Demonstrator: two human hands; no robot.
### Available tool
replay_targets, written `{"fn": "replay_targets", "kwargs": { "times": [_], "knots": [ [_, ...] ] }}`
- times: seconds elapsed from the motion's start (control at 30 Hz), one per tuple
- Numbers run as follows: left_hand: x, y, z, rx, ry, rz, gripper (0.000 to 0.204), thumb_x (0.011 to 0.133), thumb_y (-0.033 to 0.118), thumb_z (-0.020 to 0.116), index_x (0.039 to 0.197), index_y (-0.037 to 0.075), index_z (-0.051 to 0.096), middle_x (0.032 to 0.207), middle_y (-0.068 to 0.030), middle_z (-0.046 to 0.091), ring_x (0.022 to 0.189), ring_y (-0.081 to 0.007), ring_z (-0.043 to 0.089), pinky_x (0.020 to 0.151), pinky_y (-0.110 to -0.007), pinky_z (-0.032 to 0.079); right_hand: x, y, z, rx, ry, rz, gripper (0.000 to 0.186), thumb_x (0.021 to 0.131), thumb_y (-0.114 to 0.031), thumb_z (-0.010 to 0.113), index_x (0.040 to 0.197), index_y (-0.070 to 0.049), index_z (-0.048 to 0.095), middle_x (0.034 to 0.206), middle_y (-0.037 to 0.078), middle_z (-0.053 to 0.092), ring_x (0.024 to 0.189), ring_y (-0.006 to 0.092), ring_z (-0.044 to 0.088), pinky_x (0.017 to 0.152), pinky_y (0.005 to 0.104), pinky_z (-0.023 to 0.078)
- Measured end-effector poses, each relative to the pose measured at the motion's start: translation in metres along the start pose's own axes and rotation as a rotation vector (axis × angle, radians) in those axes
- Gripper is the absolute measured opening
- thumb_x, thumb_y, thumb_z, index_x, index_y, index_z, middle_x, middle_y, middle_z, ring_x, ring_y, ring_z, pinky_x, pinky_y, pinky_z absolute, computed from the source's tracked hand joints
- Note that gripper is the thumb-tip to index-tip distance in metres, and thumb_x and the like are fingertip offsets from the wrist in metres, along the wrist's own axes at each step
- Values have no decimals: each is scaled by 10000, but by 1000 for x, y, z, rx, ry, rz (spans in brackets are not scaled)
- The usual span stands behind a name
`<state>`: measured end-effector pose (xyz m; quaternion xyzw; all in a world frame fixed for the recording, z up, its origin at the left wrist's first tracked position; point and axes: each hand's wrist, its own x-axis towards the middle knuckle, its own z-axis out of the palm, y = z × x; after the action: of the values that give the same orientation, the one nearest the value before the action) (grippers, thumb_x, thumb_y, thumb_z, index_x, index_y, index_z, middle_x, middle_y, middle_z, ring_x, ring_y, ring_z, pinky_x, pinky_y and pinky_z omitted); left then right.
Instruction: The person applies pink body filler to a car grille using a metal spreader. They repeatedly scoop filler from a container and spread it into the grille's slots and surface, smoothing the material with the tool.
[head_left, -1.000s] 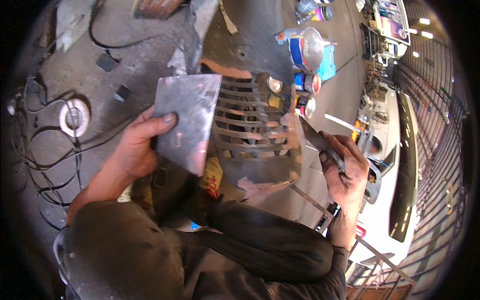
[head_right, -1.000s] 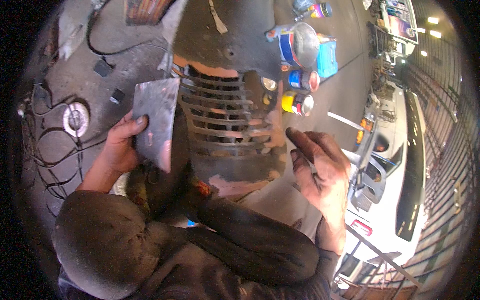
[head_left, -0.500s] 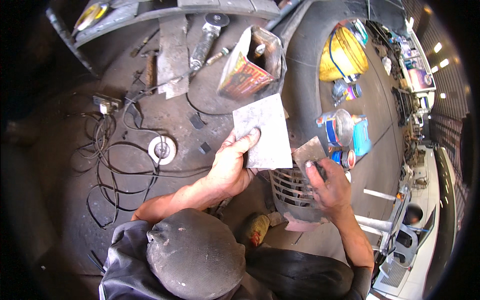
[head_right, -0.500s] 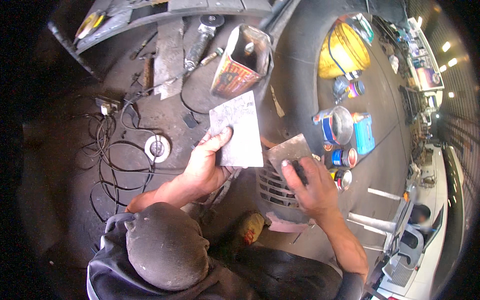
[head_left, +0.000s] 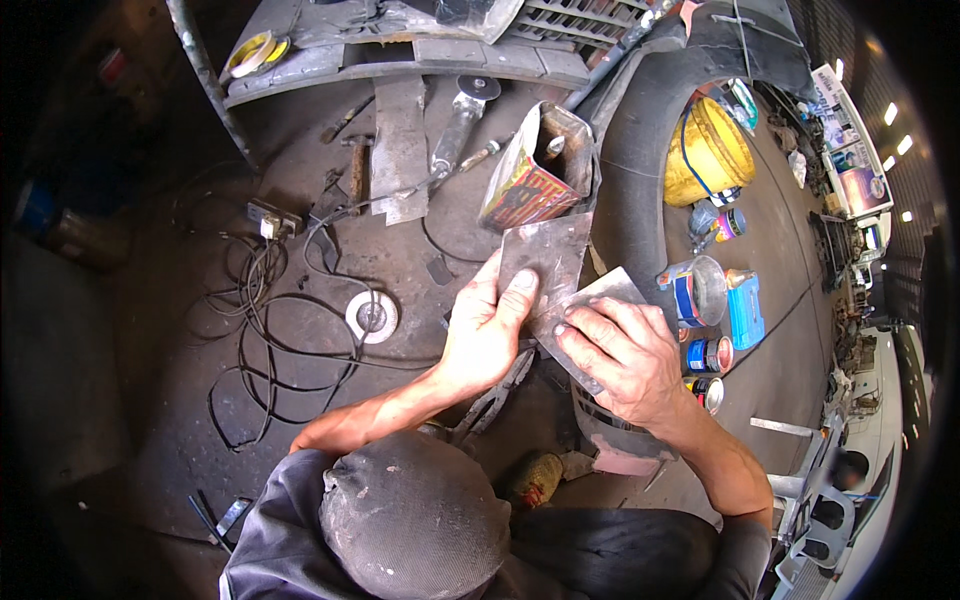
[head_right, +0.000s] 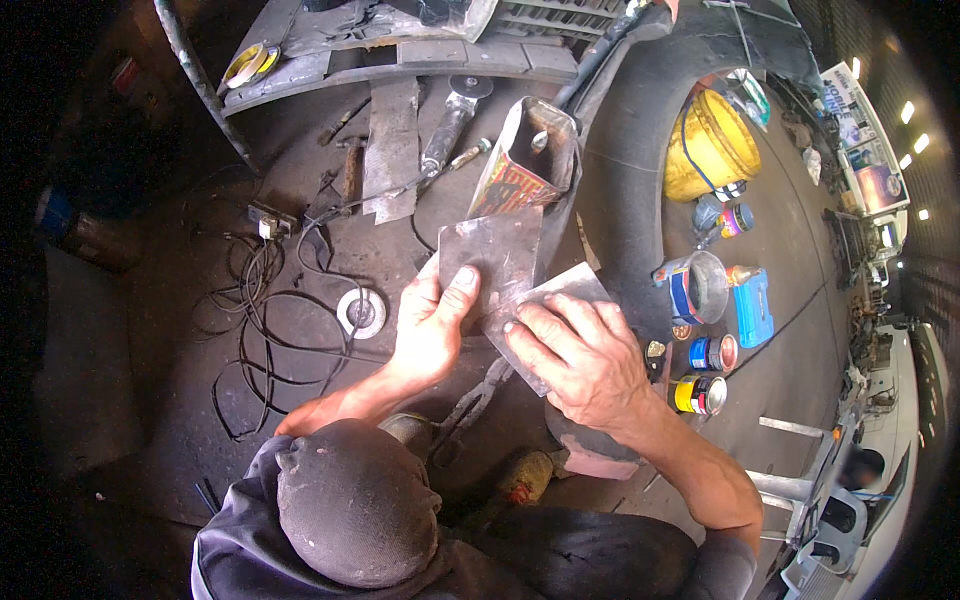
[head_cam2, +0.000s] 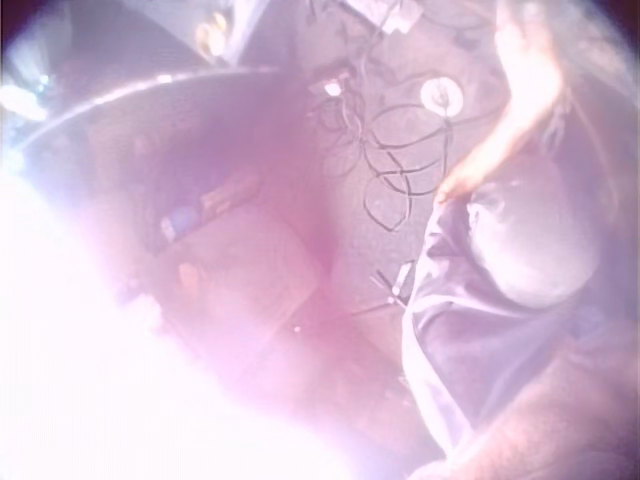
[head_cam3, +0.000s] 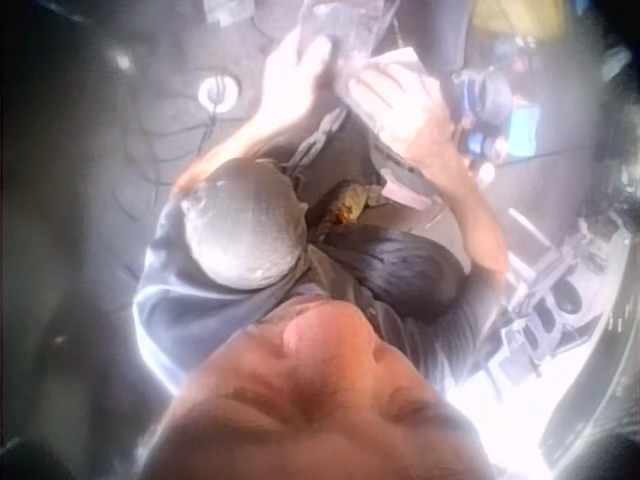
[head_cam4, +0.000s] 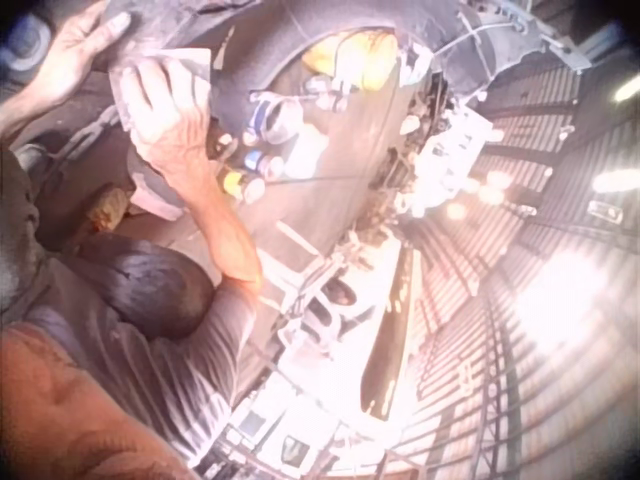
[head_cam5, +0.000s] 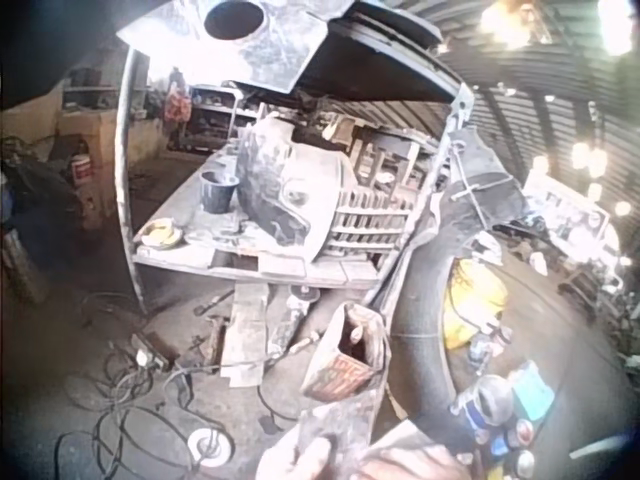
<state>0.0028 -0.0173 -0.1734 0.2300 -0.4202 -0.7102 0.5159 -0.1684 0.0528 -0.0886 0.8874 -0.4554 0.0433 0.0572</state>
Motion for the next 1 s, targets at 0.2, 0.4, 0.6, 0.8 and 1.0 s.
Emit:
{"fn": "replay_targets", "kwargs": {
  "times": [0.2, 0.4, 0.6, 0.8, 1.0],
  "knots": [
    [5, 2, -11, -61, 146, 97, 342, 985, 209, 530, 1269, 22, 486, 1094, -80, 630, 957, -179, 616, 804, -358, 527, -12, 16, -9, -22, -63, 71, 563, 594, -149, 662, 1155, -116, 632, 1187, 62, 599, 1105, 265, 529, 879, 400, 397],
    [15, -4, 1, -623, 138, -196, 311, 962, 140, 525, 1250, 55, 447, 1113, -114, 609, 969, -253, 653, 729, -416, 589, -10, 2, 8, 276, 447, 222, 509, 716, 71, 703, 1194, -54, 578, 1111, 151, 590, 878, 306, 629, 718, 364, 532],
    [14, -2, 10, -755, 129, -376, 337, 949, 161, 543, 1251, 64, 430, 1123, -120, 608, 997, -261, 652, 735, -416, 595, -24, 28, 33, 43, 361, 78, 616, 658, 107, 707, 1228, -84, 573, 1115, 155, 554, 941, 328, 622, 758, 365, 541],
    [18, -8, 1, -890, -1, -467, 391, 917, 226, 583, 1234, 14, 497, 1145, -138, 631, 1050, -270, 634, 865, -438, 533, -26, 37, 34, 357, 440, 545, 427, 828, 46, 616, 1244, -28, 555, 1074, 105, 590, 958, 189, 596, 807, 294, 494],
    [14, -30, 2, -1048, -204, -658, 420, 945, 230, 541, 1249, -54, 481, 1182, -188, 613, 1077, -321, 626, 966, -476, 487, 2, 26, 29, 1140, 382, 997, 446, 966, -224, 571, 1312, 35, 461, 1082, 47, 579, 893, 95, 535, 762, 231, 452]
  ]
}}
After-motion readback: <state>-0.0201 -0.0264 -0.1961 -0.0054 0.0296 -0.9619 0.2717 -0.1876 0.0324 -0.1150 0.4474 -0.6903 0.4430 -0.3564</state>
